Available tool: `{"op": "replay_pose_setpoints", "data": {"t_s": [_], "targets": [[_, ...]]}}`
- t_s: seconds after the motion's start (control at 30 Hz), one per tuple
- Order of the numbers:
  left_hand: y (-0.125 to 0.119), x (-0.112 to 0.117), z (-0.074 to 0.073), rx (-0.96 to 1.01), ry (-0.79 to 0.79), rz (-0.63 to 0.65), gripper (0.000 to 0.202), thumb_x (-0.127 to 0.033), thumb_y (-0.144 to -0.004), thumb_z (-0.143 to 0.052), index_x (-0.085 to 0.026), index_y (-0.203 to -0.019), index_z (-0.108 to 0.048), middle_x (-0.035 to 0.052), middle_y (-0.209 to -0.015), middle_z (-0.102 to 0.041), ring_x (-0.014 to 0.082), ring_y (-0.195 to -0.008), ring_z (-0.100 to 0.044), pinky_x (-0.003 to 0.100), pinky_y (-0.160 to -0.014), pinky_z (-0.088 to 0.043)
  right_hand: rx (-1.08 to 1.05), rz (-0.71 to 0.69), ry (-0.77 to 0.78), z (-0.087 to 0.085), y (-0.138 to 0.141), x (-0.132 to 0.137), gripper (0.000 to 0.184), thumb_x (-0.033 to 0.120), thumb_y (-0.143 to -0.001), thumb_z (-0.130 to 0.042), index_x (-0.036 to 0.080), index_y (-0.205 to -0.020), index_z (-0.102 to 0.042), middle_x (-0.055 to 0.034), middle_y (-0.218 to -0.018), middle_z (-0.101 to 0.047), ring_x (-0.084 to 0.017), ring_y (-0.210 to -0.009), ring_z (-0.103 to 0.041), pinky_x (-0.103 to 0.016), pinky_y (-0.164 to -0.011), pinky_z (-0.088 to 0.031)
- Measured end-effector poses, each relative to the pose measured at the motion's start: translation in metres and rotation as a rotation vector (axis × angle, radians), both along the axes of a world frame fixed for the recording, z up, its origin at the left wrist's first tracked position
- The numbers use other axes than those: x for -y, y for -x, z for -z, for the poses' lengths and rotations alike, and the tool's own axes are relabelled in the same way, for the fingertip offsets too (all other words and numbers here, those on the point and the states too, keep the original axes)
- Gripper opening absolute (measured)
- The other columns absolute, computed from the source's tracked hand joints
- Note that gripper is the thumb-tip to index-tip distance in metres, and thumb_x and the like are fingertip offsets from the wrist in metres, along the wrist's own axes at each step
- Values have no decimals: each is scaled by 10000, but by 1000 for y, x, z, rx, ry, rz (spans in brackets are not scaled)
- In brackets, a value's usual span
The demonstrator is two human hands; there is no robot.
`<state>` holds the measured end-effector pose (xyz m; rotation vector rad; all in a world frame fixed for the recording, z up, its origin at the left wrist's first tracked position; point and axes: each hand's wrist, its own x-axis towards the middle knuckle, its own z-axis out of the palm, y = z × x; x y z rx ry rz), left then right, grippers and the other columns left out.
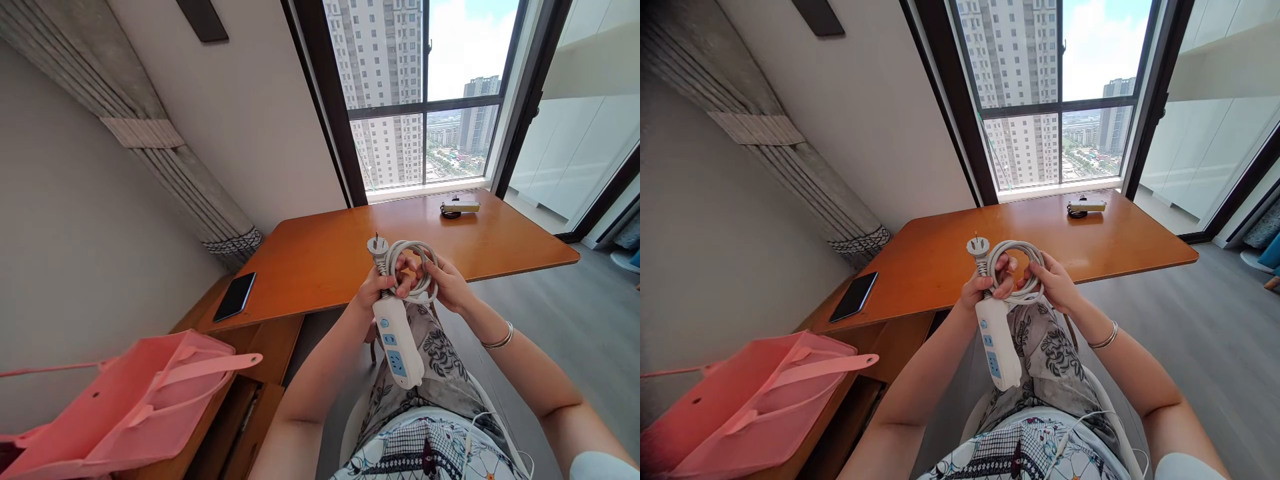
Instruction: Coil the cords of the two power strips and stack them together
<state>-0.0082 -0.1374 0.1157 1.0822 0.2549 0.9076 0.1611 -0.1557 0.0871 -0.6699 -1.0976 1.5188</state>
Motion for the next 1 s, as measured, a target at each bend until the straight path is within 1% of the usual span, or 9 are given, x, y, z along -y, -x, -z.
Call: {"op": "replay_pose_setpoints", "data": {"t_s": [0.13, 0.27, 0.43, 0.53, 0.63, 0.77, 0.83, 0.9, 1.0], "targets": [[0, 2, 2, 52, 37, 47, 545, -406, -473, -853, -220, -828, -483, -74, -518, -408, 89, -430, -399, 246, -442, -318, -160, -36, 58, -2, 8, -7, 593, 682, -617, -836, 219, -873, -568, 118, -532, -356, -82, -478, -443, -252, -569, -524], [5, -5, 4, 28, 28, 39, 527, -490, -531, -859, -217, -788, -489, -79, -481, -371, 138, -511, -523, 276, -550, -438, -200, -11, 58, -9, 11, -9, 605, 707, -612, -824, 225, -811, -516, 144, -483, -243, -58, -414, -263, -207, -481, -439], [11, -16, 7, -199, -122, 15, 565, -655, -620, -825, -199, -749, -518, -52, -485, -486, 218, -680, -684, 389, -801, -536, -72, 134, -27, -11, 6, -7, 586, 707, -672, -781, 226, -718, -449, 128, -472, -302, -52, -395, -286, -214, -442, -391], [11, -18, 9, -268, -172, -50, 552, -636, -670, -811, -185, -888, -579, -61, -517, -544, 207, -696, -709, 414, -898, -529, 7, 190, -41, -9, 1, -10, 589, 706, -675, -777, 225, -704, -437, 124, -469, -325, -47, -382, -299, -210, -415, -370], [8, -17, 12, -333, -174, -139, 516, -550, -704, -817, -195, -979, -564, -78, -557, -565, 196, -693, -721, 392, -861, -551, 67, 243, -62, -6, -1, -15, 583, 708, -663, -779, 222, -721, -460, 124, -478, -343, -46, -374, -313, -208, -394, -361], [1, -16, 16, -375, -128, -235, 467, -513, -687, -816, -203, -867, -516, -83, -582, -550, 196, -631, -714, 342, -696, -585, 96, 264, -49, -1, -6, -20, 570, 698, -655, -788, 211, -739, -505, 114, -502, -381, -53, -385, -369, -214, -409, -394], [-3, -16, 17, -379, -122, -279, 464, -489, -671, -826, -205, -843, -501, -70, -618, -585, 200, -625, -718, 322, -645, -584, 90, 262, -39, 3, -8, -20, 584, 716, -636, -790, 199, -785, -561, 76, -576, -485, -80, -455, -493, -226, -459, -446], [-6, -15, 18, -377, -115, -315, 465, -476, -671, -825, -210, -846, -486, -37, -688, -659, 212, -655, -734, 319, -634, -589, 49, 280, -51, 9, -9, -18, 639, 761, -632, -759, 203, -909, -618, -1, -786, -634, -148, -671, -653, -263, -580, -528], [-11, -16, 18, -325, -70, -366, 498, -498, -672, -821, -220, -866, -455, 25, -799, -741, 242, -718, -757, 354, -671, -606, -6, 263, -59, 27, -5, -9, 760, 836, -665, -666, 251, -1147, -597, -96, -1183, -663, -248, -1072, -666, -366, -819, -565]]}}
